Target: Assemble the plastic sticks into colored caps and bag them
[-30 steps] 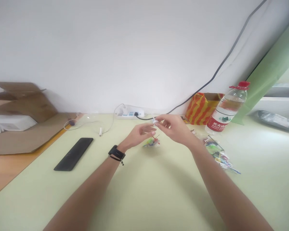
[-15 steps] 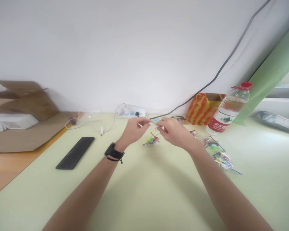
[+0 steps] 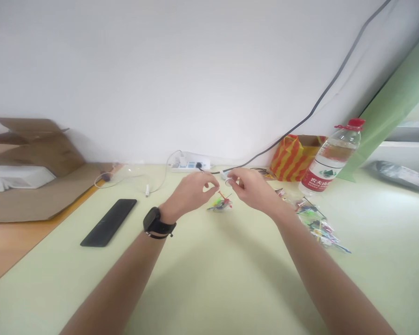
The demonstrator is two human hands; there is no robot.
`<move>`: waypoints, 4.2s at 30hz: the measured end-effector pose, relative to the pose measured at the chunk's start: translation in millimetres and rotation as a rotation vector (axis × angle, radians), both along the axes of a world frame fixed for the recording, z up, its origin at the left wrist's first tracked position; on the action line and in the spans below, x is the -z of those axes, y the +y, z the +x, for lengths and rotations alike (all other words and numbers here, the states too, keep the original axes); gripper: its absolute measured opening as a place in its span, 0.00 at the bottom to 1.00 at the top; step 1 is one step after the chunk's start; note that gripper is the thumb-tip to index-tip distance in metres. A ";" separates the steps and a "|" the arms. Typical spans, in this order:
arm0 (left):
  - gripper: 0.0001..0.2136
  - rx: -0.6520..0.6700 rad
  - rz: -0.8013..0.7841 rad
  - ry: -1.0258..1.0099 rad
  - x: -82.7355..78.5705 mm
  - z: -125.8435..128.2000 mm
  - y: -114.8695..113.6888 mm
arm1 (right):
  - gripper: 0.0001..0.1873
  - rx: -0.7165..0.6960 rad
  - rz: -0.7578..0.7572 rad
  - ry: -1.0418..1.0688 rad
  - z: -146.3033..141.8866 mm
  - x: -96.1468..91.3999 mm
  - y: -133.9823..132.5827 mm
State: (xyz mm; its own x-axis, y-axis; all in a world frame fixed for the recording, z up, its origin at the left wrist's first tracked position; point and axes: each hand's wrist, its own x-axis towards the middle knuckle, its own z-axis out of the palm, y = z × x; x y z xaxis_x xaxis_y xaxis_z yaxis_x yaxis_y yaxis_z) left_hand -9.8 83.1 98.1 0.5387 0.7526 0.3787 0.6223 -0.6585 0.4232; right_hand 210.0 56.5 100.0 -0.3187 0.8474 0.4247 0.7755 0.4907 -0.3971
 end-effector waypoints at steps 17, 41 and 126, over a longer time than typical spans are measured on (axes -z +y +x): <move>0.14 0.016 -0.084 -0.131 -9.9 -2.4 -2.4 | 0.10 -0.057 0.015 -0.167 -5.9 -3.8 -7.7; 0.08 0.015 -0.082 -0.120 -5.5 -3.4 0.1 | 0.16 -0.090 -0.025 -0.328 -9.4 -1.6 -9.5; 0.09 0.222 -0.183 -0.088 -9.8 -12.2 4.6 | 0.07 -0.261 -0.404 0.185 -9.1 27.0 8.6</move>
State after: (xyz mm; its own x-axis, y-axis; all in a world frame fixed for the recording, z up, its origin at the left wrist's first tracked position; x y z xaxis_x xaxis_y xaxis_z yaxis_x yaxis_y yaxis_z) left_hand -22.1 87.7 107.9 0.6690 0.6801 0.2999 0.4273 -0.6821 0.5935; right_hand 200.9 65.0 73.1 -0.4918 0.8578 0.1491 0.5470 0.4376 -0.7137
